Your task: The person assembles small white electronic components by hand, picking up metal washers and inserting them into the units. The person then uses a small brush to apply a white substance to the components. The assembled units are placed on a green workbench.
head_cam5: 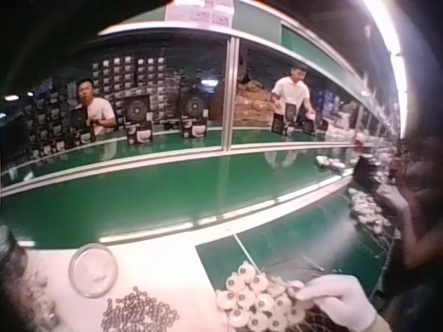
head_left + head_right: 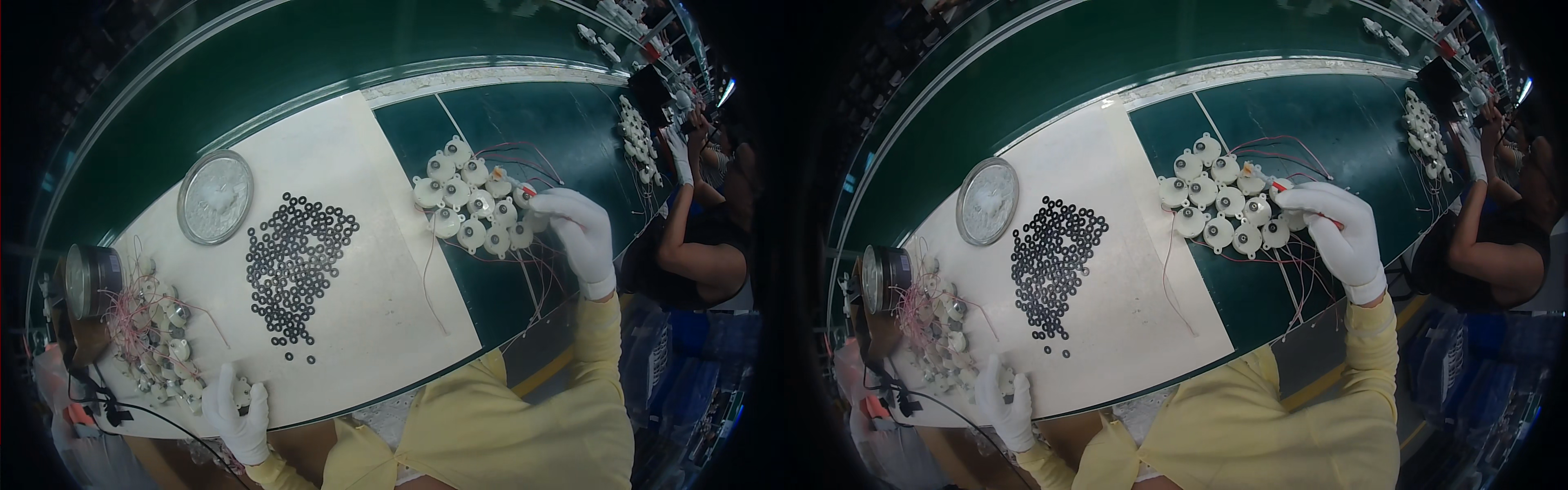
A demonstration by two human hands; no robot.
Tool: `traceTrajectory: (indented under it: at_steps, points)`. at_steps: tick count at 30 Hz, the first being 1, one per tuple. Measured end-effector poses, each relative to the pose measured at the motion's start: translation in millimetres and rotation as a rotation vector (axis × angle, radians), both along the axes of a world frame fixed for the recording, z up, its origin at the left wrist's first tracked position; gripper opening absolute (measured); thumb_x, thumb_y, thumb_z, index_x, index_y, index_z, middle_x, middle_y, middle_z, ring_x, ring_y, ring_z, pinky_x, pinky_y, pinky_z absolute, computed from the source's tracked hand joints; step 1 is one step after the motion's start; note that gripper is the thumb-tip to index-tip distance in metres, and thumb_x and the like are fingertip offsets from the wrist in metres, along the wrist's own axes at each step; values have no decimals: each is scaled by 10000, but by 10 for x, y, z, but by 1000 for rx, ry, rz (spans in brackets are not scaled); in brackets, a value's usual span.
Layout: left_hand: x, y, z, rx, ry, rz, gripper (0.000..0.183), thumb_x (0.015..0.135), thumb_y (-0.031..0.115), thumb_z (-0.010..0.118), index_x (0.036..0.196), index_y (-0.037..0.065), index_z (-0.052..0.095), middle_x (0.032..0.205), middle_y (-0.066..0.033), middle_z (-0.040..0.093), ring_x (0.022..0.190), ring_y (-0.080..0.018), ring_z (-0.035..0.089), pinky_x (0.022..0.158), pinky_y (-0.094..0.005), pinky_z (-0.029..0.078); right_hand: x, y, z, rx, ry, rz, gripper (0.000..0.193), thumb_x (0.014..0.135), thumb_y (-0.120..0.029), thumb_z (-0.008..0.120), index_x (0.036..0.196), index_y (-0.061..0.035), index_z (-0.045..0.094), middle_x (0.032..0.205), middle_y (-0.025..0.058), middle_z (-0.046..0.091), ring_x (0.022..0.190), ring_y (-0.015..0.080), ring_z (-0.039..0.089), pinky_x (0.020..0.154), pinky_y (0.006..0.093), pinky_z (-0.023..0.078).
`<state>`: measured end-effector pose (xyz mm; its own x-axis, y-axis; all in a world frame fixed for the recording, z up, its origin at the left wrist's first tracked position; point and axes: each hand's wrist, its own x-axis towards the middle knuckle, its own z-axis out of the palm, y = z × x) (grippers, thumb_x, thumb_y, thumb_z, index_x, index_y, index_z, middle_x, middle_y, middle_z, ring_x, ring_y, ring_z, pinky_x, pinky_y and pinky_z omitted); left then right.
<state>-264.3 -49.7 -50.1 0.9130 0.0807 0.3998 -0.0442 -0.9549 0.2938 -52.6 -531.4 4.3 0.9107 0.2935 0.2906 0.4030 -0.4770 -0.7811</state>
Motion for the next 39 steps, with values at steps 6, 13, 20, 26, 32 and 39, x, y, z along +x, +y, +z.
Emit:
traceTrajectory:
  at_steps: [6, 13, 20, 26, 32, 39]
  points:
    - [-1, 4, -4, 2, 5, 0, 613, 780, 103, 818, 1360, 44, 628, 1028, -115, 654, 865, -305, 580, 784, -440, 481, 12, 1, -24, 70, 45, -9, 415, 840, 112, 496, 1171, 40, 737, 1080, 166, 733, 909, 186, 693, 829, 296, 540]
    - [8, 22, -6, 24, -7, -18, 618, 779, 100, 819, 1363, 46, 626, 991, -108, 647, 843, -307, 578, 774, -440, 480, 124, 263, 47, -16, 29, 23, 380, 876, 91, 524, 1184, 30, 738, 1110, 175, 746, 972, 216, 728, 870, 311, 554]
    - [8, 2, 11, -2, 10, -4, 624, 773, 109, 820, 1362, 39, 627, 974, -107, 640, 837, -303, 575, 765, -437, 480, 110, 218, 63, -59, 36, 23, 372, 871, 95, 537, 1169, 20, 746, 1091, 169, 749, 942, 213, 724, 854, 305, 552]
    - [2, 5, -4, 8, -4, -5, 622, 777, 112, 817, 1366, 39, 627, 967, -100, 634, 829, -293, 566, 754, -433, 475, -24, 71, 43, 17, 27, -29, 388, 862, 120, 519, 1163, 29, 746, 1030, 154, 740, 871, 173, 691, 793, 289, 536]
    - [6, 18, -8, 36, -13, -19, 618, 786, 115, 815, 1369, 38, 624, 965, -98, 632, 824, -293, 563, 749, -432, 473, -8, 40, -4, -18, -20, -25, 386, 866, 132, 508, 1151, 31, 749, 1009, 136, 728, 830, 159, 666, 765, 280, 524]
    - [25, 17, 6, 43, -20, -32, 610, 791, 116, 813, 1366, 37, 623, 967, -103, 633, 819, -298, 562, 743, -434, 470, 19, 41, -60, -87, -40, -49, 355, 875, 114, 536, 1132, 5, 755, 1010, 125, 729, 826, 152, 655, 773, 277, 521]
